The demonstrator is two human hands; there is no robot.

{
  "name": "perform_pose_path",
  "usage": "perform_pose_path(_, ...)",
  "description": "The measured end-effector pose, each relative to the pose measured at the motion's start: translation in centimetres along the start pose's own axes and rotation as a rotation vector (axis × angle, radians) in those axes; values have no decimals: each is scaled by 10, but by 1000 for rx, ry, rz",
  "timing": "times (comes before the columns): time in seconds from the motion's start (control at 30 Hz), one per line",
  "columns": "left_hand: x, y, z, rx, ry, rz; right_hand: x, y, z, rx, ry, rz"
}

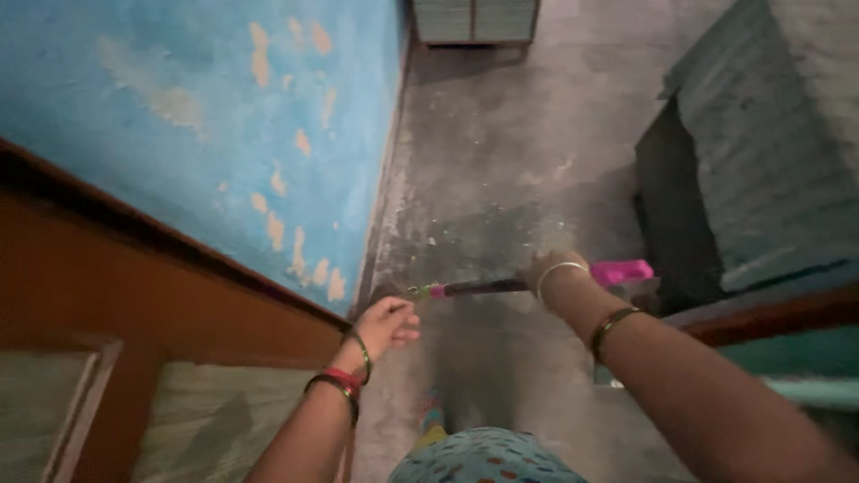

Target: The person sweeps small white debris across a concrete floor using a broom.

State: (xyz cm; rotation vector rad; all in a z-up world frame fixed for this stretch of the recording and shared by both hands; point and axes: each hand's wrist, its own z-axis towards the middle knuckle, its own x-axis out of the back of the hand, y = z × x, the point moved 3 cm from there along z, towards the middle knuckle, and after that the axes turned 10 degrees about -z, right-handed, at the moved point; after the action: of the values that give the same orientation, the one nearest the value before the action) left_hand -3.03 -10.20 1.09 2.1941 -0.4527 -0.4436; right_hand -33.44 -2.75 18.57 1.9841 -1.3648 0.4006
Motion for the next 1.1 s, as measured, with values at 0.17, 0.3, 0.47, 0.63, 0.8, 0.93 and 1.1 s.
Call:
perform_pose_path(0.17,51,-10,-12,-6,75,-43,22,-28,37,49,108,-122)
perform_pose_path(0.3,52,3,-12,20,71,-47,34,-18,34,23,18,-110)
perform_pose_path(0.47,16,14,1,-35,29,23,36,21,-8,12,33,-163)
perform_pose_path(0.63,-29,4,26,-7,-67,8,8,68,-41,-55,-19,-76)
perform_pose_path(0.8,-81,-12,42,26,-120,-6,-27,104,-73,-63,-88,-193)
perform_pose_path(0.93,-121,-22,39,38,-152,8,-59,133,-87,-104,-38,-187)
perform_pose_path(1.1,-155,-33,36,62,-147,29,-84,168,-108,-247,-89,-65)
